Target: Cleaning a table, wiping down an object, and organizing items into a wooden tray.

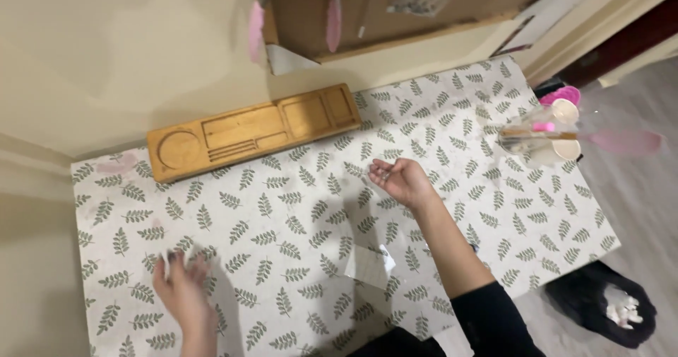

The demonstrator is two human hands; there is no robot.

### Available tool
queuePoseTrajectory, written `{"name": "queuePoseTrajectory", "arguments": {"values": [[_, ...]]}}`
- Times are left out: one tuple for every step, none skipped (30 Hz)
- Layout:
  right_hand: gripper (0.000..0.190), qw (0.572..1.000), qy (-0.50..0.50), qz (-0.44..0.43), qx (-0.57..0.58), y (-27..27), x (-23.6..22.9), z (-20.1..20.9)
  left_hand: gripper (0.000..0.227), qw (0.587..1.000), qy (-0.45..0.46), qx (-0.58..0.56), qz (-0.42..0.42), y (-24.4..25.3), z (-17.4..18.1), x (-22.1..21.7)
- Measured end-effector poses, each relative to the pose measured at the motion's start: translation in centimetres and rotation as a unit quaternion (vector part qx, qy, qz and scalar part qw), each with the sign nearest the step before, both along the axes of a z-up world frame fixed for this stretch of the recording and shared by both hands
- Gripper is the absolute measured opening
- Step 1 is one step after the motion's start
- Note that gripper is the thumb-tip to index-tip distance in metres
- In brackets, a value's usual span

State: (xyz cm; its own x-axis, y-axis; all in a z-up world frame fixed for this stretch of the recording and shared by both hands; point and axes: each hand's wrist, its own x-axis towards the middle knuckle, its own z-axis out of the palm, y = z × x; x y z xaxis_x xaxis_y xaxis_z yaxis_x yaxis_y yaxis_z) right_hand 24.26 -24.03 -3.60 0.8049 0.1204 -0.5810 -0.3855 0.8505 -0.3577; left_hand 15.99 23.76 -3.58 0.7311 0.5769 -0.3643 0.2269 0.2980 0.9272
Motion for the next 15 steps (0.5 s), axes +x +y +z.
{"name": "queuePoseTrajectory", "arguments": {"values": [[0.036, 0.999, 0.008, -0.039, -0.002, 0.1, -1.4, 0.9, 0.066, 1.000, 0.020, -0.001, 0.008, -0.6, -0.6, -2.8], [0.033, 0.997, 0.015, -0.076, -0.004, 0.2, -2.6, 1.9, 0.060, 0.999, 0.038, -0.002, 0.017, -1.2, -1.1, -5.4], [0.033, 0.997, 0.013, -0.075, -0.003, -0.3, -3.4, 1.4, 0.060, 0.999, 0.036, -0.001, 0.017, -2.1, -1.6, -7.0], [0.030, 0.997, 0.010, -0.068, -0.037, -0.8, -4.5, 0.8, 0.058, 0.997, 0.067, 0.009, 0.023, -3.1, -2.2, -9.1], [0.028, 0.996, 0.006, -0.060, -0.071, -1.4, -5.6, 0.2, 0.055, 0.995, 0.098, 0.018, 0.028, -4.1, -2.9, -11.3], [0.028, 0.996, 0.006, -0.058, -0.070, -1.8, -6.4, -0.1, 0.055, 0.995, 0.098, 0.019, 0.030, -5.4, -2.9, -12.3], [0.027, 0.995, 0.020, -0.060, -0.074, -2.3, -7.2, -0.3, 0.055, 0.996, 0.086, 0.000, 0.030, -6.7, -3.0, -13.3], [0.026, 0.995, 0.033, -0.061, -0.078, -3.0, -7.9, -0.4, 0.054, 0.997, 0.074, -0.019, 0.031, -8.3, -3.0, -14.3], [0.026, 0.995, 0.032, -0.058, -0.078, -3.7, -9.1, -0.9, 0.054, 0.997, 0.072, -0.019, 0.033, -10.0, -2.4, -15.0], [0.024, 0.995, 0.029, -0.036, -0.091, -4.7, -9.8, -1.3, 0.052, 0.998, 0.058, -0.014, 0.007, -12.0, -1.9, -15.0], [0.021, 0.994, 0.026, -0.014, -0.103, -5.8, -10.4, -1.7, 0.051, 0.999, 0.043, -0.009, -0.020, -14.0, -1.4, -15.1], [0.021, 0.994, 0.026, -0.011, -0.105, -6.4, -11.5, -1.2, 0.051, 0.999, 0.043, -0.011, -0.017, -16.9, 1.2, -14.9], [0.021, 0.995, 0.002, 0.004, -0.104, -7.0, -12.5, -0.8, 0.047, 0.996, 0.032, 0.009, -0.086, -19.8, 3.8, -14.6], [0.022, 0.994, -0.021, 0.018, -0.102, -7.5, -13.8, -0.5, 0.044, 0.987, 0.022, 0.030, -0.156, -22.4, 6.4, -14.5], [0.022, 0.994, -0.020, 0.020, -0.102, -7.7, -14.9, 1.2, 0.044, 0.987, 0.024, 0.029, -0.154, -24.8, 6.6, -14.4]]}}
